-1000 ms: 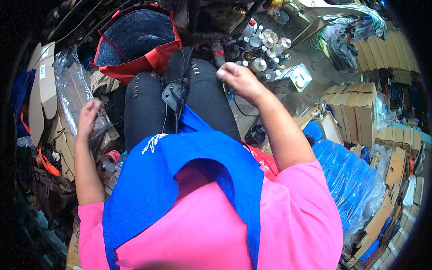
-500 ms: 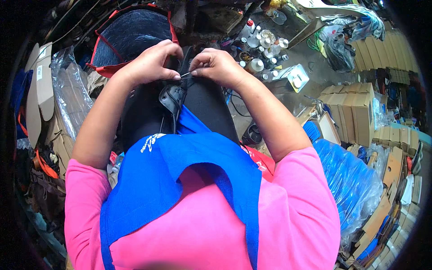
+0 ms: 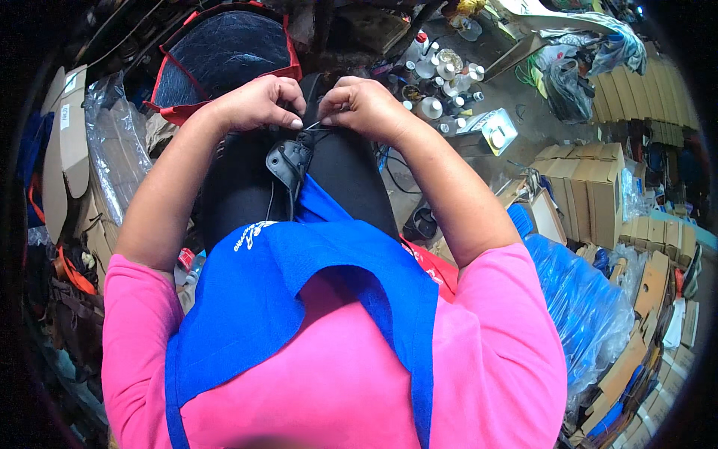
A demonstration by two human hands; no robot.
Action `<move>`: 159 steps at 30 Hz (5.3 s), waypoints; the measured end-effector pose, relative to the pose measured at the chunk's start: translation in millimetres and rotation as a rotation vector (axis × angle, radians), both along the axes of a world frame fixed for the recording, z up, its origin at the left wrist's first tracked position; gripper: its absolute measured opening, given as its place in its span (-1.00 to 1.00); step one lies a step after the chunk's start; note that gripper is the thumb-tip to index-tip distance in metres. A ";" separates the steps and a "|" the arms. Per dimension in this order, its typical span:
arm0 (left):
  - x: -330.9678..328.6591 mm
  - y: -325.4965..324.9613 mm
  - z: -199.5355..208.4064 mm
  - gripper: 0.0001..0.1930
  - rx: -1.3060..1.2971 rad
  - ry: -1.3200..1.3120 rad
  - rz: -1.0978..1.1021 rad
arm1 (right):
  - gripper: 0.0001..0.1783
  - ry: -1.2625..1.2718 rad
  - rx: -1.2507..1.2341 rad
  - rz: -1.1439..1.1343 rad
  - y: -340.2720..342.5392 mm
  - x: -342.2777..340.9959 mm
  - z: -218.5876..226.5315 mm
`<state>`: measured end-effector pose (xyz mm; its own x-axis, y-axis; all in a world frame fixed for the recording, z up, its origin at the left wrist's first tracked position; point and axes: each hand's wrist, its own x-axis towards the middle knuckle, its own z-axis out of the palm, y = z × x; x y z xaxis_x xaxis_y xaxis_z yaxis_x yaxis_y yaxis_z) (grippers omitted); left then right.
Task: The person is threading laces through a black shoe upper in a workshop environment.
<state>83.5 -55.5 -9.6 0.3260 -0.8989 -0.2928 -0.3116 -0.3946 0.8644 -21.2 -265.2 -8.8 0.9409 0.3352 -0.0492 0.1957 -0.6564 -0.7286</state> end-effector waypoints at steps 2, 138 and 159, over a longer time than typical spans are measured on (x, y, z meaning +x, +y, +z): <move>-3.3 -0.1 5.1 -0.79 0.050 0.116 0.059 | -0.87 0.014 0.017 0.014 1.5 -0.4 -1.1; -136.8 59.4 7.7 -0.33 0.073 -1.004 0.109 | -0.67 0.330 0.102 -0.028 5.7 -6.8 -11.0; -74.4 83.2 -0.6 -0.63 -0.123 -0.876 0.592 | -0.71 0.508 0.433 -0.426 -29.0 -62.1 1.7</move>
